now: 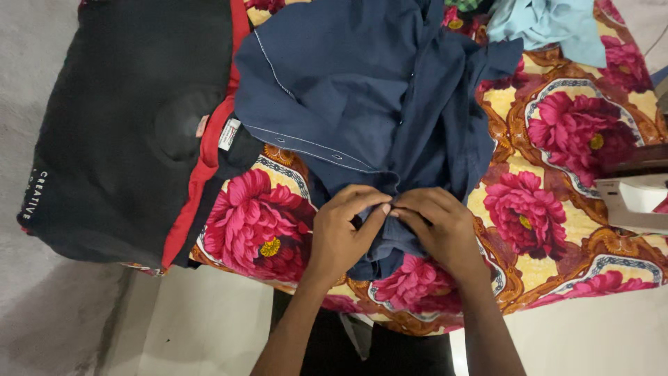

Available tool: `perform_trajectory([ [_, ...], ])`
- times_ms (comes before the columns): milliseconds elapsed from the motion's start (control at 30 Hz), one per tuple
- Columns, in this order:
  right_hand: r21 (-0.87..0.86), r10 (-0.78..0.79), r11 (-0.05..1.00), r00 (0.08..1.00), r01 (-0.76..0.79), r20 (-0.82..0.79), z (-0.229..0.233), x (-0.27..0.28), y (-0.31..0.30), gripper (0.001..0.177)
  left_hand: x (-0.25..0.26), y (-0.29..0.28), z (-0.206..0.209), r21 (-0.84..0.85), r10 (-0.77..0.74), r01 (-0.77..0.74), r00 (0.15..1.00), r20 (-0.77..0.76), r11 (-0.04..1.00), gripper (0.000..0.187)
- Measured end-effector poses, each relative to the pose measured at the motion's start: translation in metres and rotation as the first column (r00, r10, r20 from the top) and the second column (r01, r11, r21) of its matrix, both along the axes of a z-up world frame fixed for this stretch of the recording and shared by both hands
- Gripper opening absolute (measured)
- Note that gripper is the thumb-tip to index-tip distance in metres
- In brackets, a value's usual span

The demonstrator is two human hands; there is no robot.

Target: The person irons a navy blue shirt on a floral-patterned bed, smoothing the fabric and using a white iron to remove wrinkles. The person then flips the shirt and buttons it.

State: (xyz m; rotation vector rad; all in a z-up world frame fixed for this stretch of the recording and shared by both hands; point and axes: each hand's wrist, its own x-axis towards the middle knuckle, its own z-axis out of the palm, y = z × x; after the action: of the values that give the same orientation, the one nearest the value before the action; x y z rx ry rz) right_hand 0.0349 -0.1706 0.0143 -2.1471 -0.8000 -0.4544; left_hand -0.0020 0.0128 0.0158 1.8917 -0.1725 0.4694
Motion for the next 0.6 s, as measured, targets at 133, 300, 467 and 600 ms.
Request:
perform_trajectory([
  [133, -0.002, 0.008, 1.000, 1.000, -0.008, 0.021, -0.0027, 0.0016, -0.0007, 0.017, -0.0014, 0.0010, 0.0000, -0.033, -0.017, 0.017, 1.000, 0.008, 0.999, 0.012],
  [300, -0.019, -0.001, 1.000, 1.000, 0.001, 0.022, -0.0084, 0.0042, -0.0022, 0.017, -0.0006, 0.0020, -0.0050, -0.007, -0.022, 0.022, 0.999, 0.037, 1.000, 0.015],
  [467, 0.096, -0.059, 0.993, 0.988, 0.073, -0.141, -0.0096, 0.0026, 0.0000, 0.029, -0.0014, 0.0038, -0.0025, -0.009, -0.056, 0.057, 0.995, 0.077, 0.998, 0.020],
  [600, 0.015, -0.013, 1.000, 0.999, 0.013, -0.052, -0.0051, 0.0027, -0.0012, 0.032, -0.0004, 0.0034, -0.0050, 0.047, -0.039, 0.034, 0.994, 0.102, 0.998, 0.022],
])
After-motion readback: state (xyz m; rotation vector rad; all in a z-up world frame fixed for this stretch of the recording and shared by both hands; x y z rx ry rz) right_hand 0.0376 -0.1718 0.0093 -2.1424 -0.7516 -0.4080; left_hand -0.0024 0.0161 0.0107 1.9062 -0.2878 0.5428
